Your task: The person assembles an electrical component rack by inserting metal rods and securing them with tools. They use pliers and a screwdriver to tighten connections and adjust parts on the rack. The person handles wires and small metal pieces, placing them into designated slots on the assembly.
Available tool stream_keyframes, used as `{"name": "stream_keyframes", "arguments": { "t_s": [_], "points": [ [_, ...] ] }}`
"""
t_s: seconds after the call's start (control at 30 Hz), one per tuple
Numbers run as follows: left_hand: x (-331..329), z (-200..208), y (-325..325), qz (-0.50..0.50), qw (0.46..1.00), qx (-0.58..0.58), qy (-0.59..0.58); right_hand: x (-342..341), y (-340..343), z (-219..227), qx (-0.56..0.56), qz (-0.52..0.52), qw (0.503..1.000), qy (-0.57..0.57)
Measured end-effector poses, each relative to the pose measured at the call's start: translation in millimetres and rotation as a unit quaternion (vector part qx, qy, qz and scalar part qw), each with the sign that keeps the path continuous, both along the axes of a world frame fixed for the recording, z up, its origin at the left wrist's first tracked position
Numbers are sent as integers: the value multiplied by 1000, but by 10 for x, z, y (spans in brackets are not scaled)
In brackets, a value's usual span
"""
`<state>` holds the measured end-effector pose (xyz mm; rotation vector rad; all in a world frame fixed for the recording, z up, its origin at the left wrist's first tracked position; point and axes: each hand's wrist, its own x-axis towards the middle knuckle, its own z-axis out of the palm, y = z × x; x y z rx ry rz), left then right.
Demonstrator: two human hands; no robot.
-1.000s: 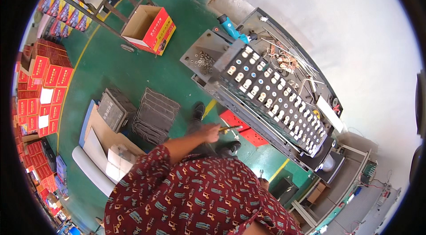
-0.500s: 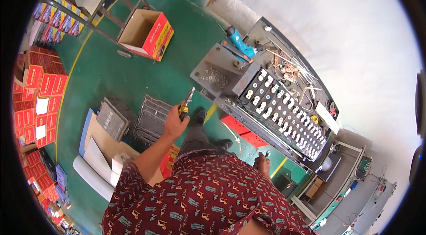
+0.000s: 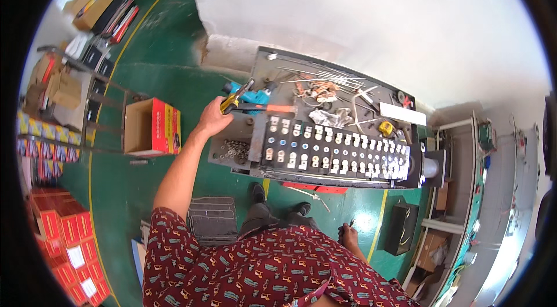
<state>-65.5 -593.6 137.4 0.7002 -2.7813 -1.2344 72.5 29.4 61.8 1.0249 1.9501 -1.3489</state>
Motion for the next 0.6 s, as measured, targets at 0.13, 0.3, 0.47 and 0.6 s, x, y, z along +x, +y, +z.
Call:
{"name": "stream_keyframes", "arguments": {
  "t_s": [0.13,0.3,0.47,0.6],
  "points": [
    [-628,4,143,-108,988,-75,-83,511,395,-305,38,3,999,12],
    [-1090,108,391,-201,949,-160,-184,793,530,-325,41,48,998,20],
    [-1429,6,443,-264,921,-197,-206,864,700,-528,24,26,999,-16],
    [-1691,-260,490,-305,920,-163,-183,872,645,-348,26,-22,999,-17]
  ]
}}
